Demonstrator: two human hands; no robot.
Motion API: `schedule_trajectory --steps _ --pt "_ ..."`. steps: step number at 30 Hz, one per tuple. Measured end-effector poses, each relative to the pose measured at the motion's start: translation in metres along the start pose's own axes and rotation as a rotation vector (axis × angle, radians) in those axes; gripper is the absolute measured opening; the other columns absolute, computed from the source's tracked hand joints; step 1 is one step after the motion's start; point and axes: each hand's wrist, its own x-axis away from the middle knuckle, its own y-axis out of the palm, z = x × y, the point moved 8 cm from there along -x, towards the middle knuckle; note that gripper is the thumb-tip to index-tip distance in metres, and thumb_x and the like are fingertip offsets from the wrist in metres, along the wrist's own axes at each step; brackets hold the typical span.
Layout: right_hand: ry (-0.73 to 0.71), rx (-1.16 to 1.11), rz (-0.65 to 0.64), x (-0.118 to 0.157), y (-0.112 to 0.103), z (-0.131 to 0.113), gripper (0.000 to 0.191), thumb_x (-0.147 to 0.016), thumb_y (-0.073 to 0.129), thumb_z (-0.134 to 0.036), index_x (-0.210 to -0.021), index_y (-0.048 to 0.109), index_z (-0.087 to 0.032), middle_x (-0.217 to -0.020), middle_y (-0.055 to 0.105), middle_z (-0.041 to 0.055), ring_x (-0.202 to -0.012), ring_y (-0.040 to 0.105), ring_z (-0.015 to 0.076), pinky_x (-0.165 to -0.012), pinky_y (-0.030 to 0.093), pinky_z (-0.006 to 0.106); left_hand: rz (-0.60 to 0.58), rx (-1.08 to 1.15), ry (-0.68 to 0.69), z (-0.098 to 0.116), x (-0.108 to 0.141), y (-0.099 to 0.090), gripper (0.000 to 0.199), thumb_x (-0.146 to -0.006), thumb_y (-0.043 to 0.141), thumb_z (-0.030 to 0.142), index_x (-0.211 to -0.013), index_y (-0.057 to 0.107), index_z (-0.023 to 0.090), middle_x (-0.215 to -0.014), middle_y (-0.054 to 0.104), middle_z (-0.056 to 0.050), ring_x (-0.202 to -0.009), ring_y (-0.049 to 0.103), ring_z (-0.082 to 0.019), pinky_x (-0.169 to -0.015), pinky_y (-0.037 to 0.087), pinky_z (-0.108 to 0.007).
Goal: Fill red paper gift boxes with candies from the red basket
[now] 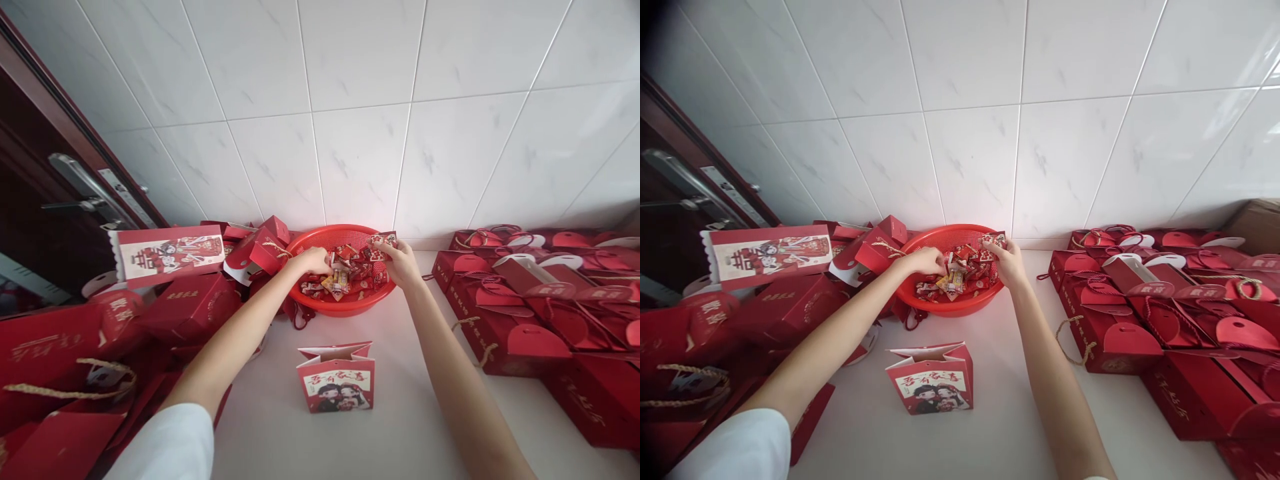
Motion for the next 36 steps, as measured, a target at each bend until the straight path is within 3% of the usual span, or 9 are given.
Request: schedule_trajectory --steps 2,4,8,13,17,27,32,36 --pt "0.003 0.006 -0.009 0.000 0.001 0.000 0.035 -0.050 0.094 -0.033 -0.073 0.071 -0.020 -0.079 0.077 0.0056 -0.085 0.075 0.0265 -0.080 0.060 0.036 -0.219 -0.198 -0.030 -0.005 0.008 0.020 0.023 -0.055 0.087 0.032 -0.069 0.075 0.018 -0.077 0.076 -0.010 -0.076 0.071 -0.028 -0.071 0.054 -0.031" --pt "0.007 0.012 -0.022 0.000 0.002 0.001 0.035 -0.051 0.094 -0.033 -0.074 0.071 -0.020 -0.079 0.078 0.0058 -0.087 0.075 0.0277 -0.081 0.060 0.038 -0.326 -0.344 -0.016 -0.005 0.014 0.039 0.032 -0.053 0.088 0.039 -0.075 0.077 0.018 -0.080 0.077 -0.011 -0.080 0.072 -0.029 -0.072 0.054 -0.030" --pt "0.003 0.022 -0.028 0.000 0.002 0.000 0.034 -0.053 0.093 -0.033 -0.075 0.070 -0.021 -0.081 0.078 0.0061 -0.090 0.075 0.0284 -0.081 0.060 0.039 -0.274 -0.363 0.019 0.001 0.013 0.056 0.042 -0.054 0.086 0.041 -0.088 0.079 0.017 -0.088 0.078 -0.015 -0.090 0.072 -0.031 -0.076 0.054 -0.030" --pt "-0.005 0.019 -0.022 0.001 0.003 0.000 0.034 -0.052 0.092 -0.033 -0.075 0.070 -0.020 -0.080 0.078 0.0060 -0.089 0.075 0.0281 -0.080 0.060 0.038 -0.258 -0.374 0.039 0.000 0.011 0.056 0.053 -0.047 0.088 0.032 -0.095 0.076 0.012 -0.101 0.076 -0.022 -0.093 0.070 -0.036 -0.076 0.054 -0.035" --pt "-0.005 0.019 -0.030 0.000 0.003 0.000 0.033 -0.052 0.092 -0.032 -0.074 0.071 -0.020 -0.080 0.078 0.0060 -0.088 0.075 0.0283 -0.080 0.060 0.039 -0.296 -0.366 0.046 -0.001 0.012 0.057 0.042 -0.049 0.088 0.031 -0.084 0.075 0.013 -0.091 0.076 -0.018 -0.084 0.071 -0.032 -0.070 0.054 -0.032" --pt "0.020 0.002 -0.028 0.002 0.004 0.000 0.038 -0.048 0.094 -0.034 -0.074 0.070 -0.021 -0.081 0.078 0.0056 -0.089 0.075 0.0290 -0.081 0.061 0.041 -0.276 -0.412 -0.016 -0.001 0.010 0.054 0.038 -0.047 0.087 0.035 -0.077 0.074 0.016 -0.085 0.074 -0.017 -0.092 0.070 -0.035 -0.078 0.055 -0.036" --pt "0.015 -0.008 -0.010 0.002 0.004 -0.001 0.040 -0.044 0.095 -0.035 -0.074 0.072 -0.020 -0.078 0.077 0.0055 -0.083 0.075 0.0273 -0.080 0.061 0.040 -0.258 -0.352 -0.011 0.000 0.011 0.052 0.029 -0.044 0.086 0.028 -0.061 0.066 0.015 -0.084 0.073 -0.020 -0.083 0.070 -0.037 -0.072 0.055 -0.039" --pt "0.013 -0.005 -0.019 0.002 0.004 0.000 0.042 -0.045 0.096 -0.033 -0.078 0.072 -0.020 -0.080 0.078 0.0044 -0.084 0.075 0.0263 -0.080 0.060 0.038 -0.234 -0.265 0.031 0.002 0.011 0.049 0.023 -0.045 0.080 0.018 -0.050 0.058 0.018 -0.066 0.068 -0.011 -0.075 0.068 -0.032 -0.067 0.052 -0.035"
